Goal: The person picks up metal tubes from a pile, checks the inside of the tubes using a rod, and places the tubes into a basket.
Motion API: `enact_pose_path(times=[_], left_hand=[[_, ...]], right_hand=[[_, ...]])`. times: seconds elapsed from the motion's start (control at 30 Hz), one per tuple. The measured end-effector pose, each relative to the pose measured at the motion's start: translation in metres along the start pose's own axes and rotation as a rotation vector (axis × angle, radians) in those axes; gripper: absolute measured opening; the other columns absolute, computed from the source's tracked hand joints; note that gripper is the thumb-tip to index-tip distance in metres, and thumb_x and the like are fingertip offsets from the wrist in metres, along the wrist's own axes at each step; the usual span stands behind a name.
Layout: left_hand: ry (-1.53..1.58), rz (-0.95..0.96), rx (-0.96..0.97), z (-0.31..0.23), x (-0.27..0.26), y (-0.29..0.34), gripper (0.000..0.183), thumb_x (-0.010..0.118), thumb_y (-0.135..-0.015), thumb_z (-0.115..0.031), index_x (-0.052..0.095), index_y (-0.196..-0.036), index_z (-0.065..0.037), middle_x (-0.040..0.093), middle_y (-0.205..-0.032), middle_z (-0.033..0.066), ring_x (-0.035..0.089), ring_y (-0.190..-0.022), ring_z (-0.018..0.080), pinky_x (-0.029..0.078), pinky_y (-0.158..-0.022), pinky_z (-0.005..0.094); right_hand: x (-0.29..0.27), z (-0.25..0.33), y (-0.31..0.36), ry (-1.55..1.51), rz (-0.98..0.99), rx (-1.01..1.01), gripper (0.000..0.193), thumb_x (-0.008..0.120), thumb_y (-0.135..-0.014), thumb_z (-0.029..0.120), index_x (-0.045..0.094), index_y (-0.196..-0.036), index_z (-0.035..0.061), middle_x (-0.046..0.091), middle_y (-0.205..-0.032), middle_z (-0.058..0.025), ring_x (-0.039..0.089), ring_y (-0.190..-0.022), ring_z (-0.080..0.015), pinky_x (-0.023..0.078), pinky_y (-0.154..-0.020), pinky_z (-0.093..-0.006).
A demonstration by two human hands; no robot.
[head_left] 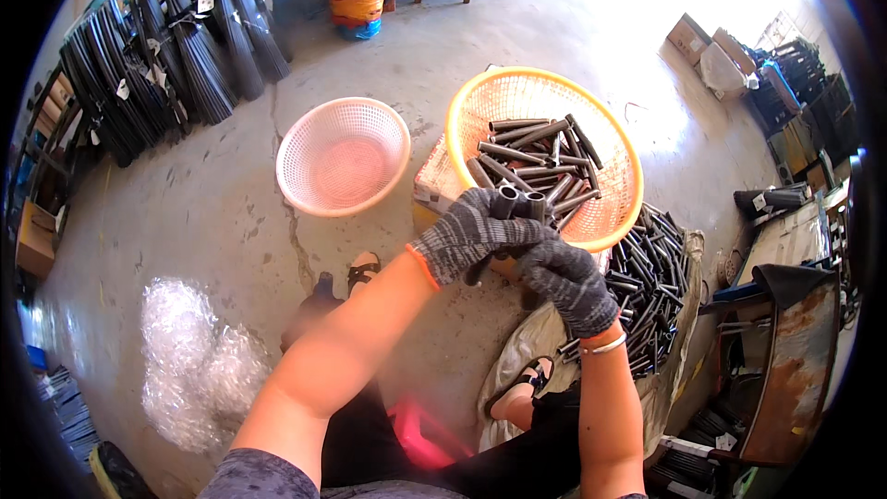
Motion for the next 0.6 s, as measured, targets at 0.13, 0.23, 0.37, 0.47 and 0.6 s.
enact_pose_path(times=[0.13,0.23,0.37,0.47,0.6], left_hand=[[-0.152,-0.016,-0.116,-0.015,0.004,0.005,0.027,0.073,-0.08,-0.015,0.068,-0.106,-0.007,0.069,-0.085,0.0043,0.058,-0.054,0.0081,0.043,-0.038,0.0201],[-0.133,-0.017,0.061,-0.016,0.007,-0.001,0.026,0.074,-0.079,-0.015,0.069,-0.103,-0.007,0.069,-0.082,0.0034,0.057,-0.052,0.008,0.044,-0.042,0.0202],[-0.245,-0.027,0.12,-0.008,0.01,-0.004,0.028,0.078,-0.076,-0.014,0.069,-0.101,-0.007,0.068,-0.085,0.0015,0.059,-0.069,0.0089,0.049,-0.062,0.0231],[-0.414,0.012,0.19,-0.012,0.017,-0.006,0.029,0.079,-0.075,-0.014,0.068,-0.1,-0.007,0.066,-0.093,0.0017,0.061,-0.083,0.011,0.051,-0.078,0.0271],[-0.373,0.011,0.141,-0.001,0.027,-0.009,0.029,0.078,-0.077,-0.016,0.067,-0.101,-0.006,0.066,-0.094,0.0022,0.06,-0.083,0.0125,0.05,-0.079,0.0288]], right_hand=[[-0.011,-0.004,-0.003,0.17,-0.061,-0.137,0.014,0.067,-0.084,0.004,0.064,-0.097,0.0008,0.062,-0.1,-0.0053,0.057,-0.091,-0.015,0.048,-0.08,-0.0286],[-0.027,0.008,0.002,0.04,-0.16,-0.119,0.015,0.065,-0.085,0.003,0.065,-0.099,0.0009,0.064,-0.102,-0.0074,0.057,-0.095,-0.0165,0.047,-0.084,-0.0297],[-0.048,0.004,0.008,-0.099,-0.387,-0.067,0.014,0.062,-0.085,-0.003,0.065,-0.099,-0.0017,0.065,-0.088,-0.0058,0.06,-0.078,-0.0133,0.049,-0.071,-0.0258],[-0.049,0.015,0.009,-0.184,-0.443,-0.122,0.013,0.062,-0.083,-0.007,0.063,-0.095,-0.0032,0.065,-0.083,-0.0052,0.06,-0.075,-0.0128,0.049,-0.069,-0.0252],[-0.048,0.015,0.006,0.029,-0.41,-0.3,0.016,0.063,-0.079,-0.009,0.063,-0.093,-0.0009,0.065,-0.087,-0.0054,0.062,-0.08,-0.0158,0.051,-0.075,-0.0282]])
Point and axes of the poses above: each hand's wrist, its own y-axis away from the middle knuckle, its own x-axis out of the palm, z = x × y, the point moved 5 cm from there along -y, towards the middle knuckle
